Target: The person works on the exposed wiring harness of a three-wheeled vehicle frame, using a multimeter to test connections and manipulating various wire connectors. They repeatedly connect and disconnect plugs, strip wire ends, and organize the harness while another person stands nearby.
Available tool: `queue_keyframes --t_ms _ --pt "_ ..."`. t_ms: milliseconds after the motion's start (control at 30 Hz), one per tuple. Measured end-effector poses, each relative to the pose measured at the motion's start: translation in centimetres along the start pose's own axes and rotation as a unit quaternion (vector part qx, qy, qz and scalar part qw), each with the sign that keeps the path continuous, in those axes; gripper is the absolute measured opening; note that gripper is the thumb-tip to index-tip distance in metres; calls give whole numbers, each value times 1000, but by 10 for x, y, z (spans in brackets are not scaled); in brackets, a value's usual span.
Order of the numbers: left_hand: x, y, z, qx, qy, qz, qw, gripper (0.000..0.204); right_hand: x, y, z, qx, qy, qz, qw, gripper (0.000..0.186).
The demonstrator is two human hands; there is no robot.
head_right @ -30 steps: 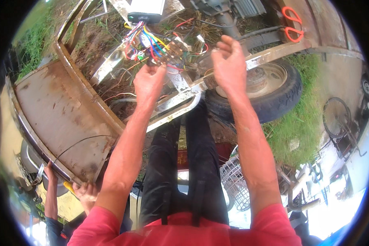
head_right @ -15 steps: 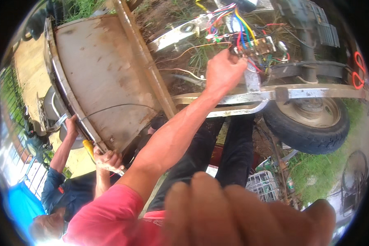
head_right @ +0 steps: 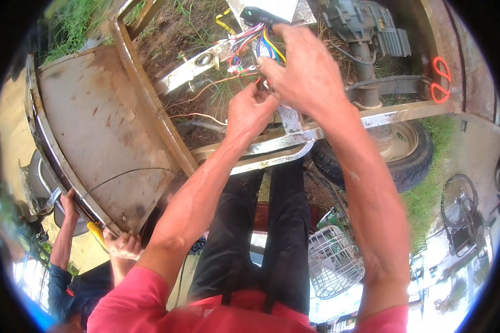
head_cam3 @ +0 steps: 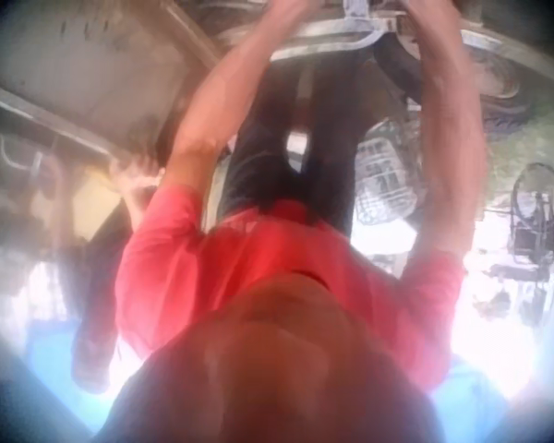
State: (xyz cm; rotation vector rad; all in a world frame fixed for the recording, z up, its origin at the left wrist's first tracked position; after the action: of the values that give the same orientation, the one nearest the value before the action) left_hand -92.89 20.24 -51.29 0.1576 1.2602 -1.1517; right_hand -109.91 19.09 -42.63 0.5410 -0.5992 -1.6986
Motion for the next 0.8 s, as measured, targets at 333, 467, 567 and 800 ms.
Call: queue_keyframes --t_ms 333,467,567,800 --pt "30 -20 83 -60 -137 -104 983 25 -9 -28 -31 161 14 -110 981 47" --pt "46 -55 82 58 -173 -282 942 32 -5 -27 -34 195 17 -124 973 48" --pt "52 -72 78 151 -200 -372 894 26 -5 -31 -37 216 14 -127 968 48" --pt "64 -68 88 -60 67 -77 993 19 -3 -36 -38 240 17 -138 961 45"
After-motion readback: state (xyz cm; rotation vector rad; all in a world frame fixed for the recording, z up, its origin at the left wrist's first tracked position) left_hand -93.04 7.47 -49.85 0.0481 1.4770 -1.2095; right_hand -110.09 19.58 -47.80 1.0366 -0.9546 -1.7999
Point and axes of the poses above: each hand's wrist, its own x-axis towards the middle knuckle, its own z-axis out of the back of the hand, y = z × x, the point moved 7 cm from there along x, towards the middle knuckle, and after that the axes turned 12 degrees about z, right-handed, at the moved point
